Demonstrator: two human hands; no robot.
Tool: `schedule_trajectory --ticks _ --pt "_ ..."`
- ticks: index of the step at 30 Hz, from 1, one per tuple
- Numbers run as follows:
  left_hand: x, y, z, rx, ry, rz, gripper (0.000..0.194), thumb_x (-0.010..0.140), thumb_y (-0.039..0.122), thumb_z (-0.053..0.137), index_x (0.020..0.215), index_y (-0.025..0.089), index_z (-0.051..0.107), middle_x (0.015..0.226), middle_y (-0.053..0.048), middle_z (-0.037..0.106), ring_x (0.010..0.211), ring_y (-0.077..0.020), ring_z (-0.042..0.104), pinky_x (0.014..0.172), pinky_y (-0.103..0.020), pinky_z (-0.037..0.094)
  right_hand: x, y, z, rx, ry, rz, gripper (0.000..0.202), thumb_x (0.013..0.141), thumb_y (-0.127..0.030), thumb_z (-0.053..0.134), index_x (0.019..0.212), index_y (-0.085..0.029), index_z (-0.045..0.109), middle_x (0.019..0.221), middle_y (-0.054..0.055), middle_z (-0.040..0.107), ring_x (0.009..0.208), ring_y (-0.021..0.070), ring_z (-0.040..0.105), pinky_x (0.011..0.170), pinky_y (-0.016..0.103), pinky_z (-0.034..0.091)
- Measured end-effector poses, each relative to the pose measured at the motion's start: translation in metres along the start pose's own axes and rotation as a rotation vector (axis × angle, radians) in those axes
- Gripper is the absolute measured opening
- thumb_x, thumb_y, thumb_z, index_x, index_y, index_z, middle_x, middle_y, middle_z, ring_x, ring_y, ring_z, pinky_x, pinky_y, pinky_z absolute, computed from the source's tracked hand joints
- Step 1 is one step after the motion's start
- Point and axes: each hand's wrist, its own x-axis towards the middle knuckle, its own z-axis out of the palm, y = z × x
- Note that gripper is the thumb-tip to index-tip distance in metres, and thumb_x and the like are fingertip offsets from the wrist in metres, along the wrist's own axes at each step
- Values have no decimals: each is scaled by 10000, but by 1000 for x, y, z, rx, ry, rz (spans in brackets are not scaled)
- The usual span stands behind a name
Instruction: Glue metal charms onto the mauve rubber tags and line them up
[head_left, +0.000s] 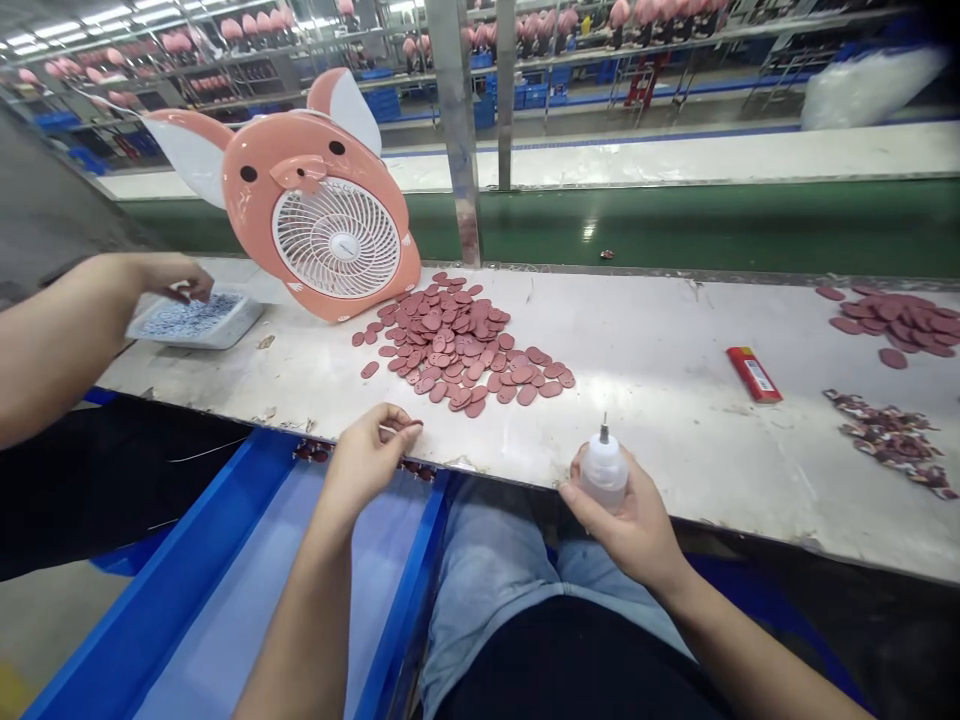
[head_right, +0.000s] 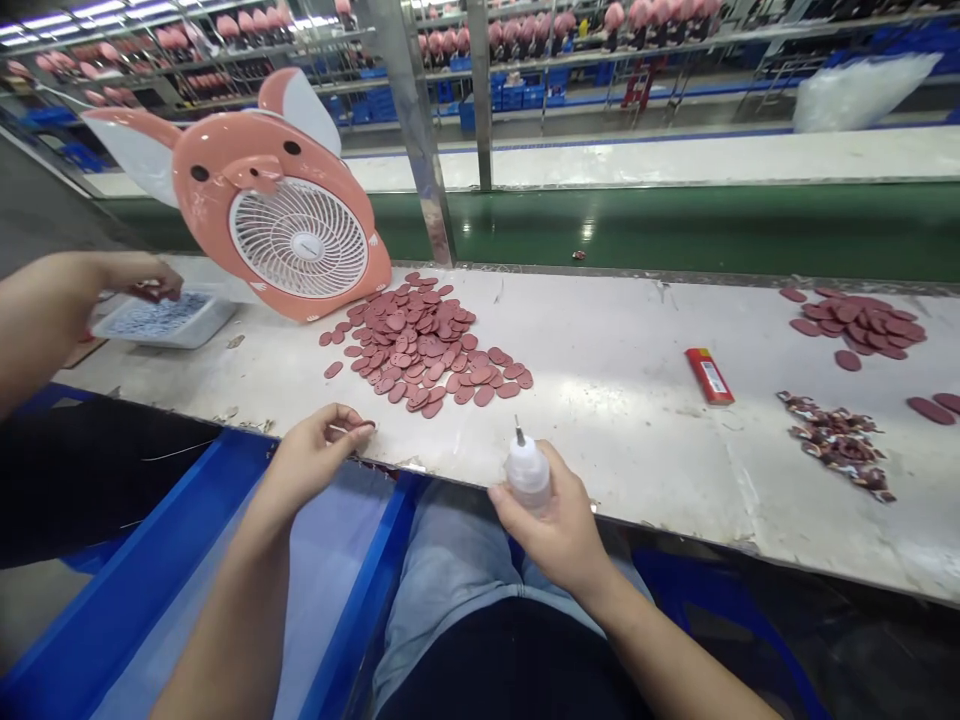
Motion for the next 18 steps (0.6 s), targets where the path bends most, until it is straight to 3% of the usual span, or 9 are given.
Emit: schedule_trajectory --ticks 2,4,7,10,15,18 --pt "-32 10 24 -174 -85 13 421 704 555 677 864 173 601 870 -41 721 756 -121 627 684 -211 476 -1 -9 9 73 -80 70 480 700 -555 770 832 -168 517 731 -44 557 618 -4 503 577 107 428" --pt "-65 18 49 -327 -212 -22 497 641 614 724 782 160 578 800 -53 712 664 -106 608 594 -199 471 -1 -16 15 144 -173 137 519 650 -541 820 874 -167 539 815 -20 616 674 8 550 609 109 460" --pt "-101 21 74 -772 -399 -207 522 534 502 889 685 147 538 652 3 642 545 -37 517 509 -142 422 -2 -20 16 234 -328 235 592 575 -505 886 909 -173 528 787 -18 644 669 21 572 602 113 474" --pt "-113 13 80 -950 -596 -290 529 519 453 931 700 133 551 610 22 623 536 -21 536 507 -109 449 -6 -21 12 295 -445 323 618 557 -493 900 880 -177 478 687 -38 625 603 20 570 564 108 466" --pt "-116 -10 93 -1148 -985 -395 585 502 493 930 786 103 600 752 -84 722 638 -131 706 426 -116 482 -19 -23 11 327 -591 411 659 572 -574 857 861 -195 402 665 -46 599 508 61 592 498 160 491" --pt "-119 -18 108 -1278 -1085 -446 593 466 457 953 786 100 604 695 -69 708 542 -118 674 375 -113 456 -25 -23 8 282 -548 393 676 587 -590 846 942 -196 427 691 -55 576 530 48 588 513 145 493"
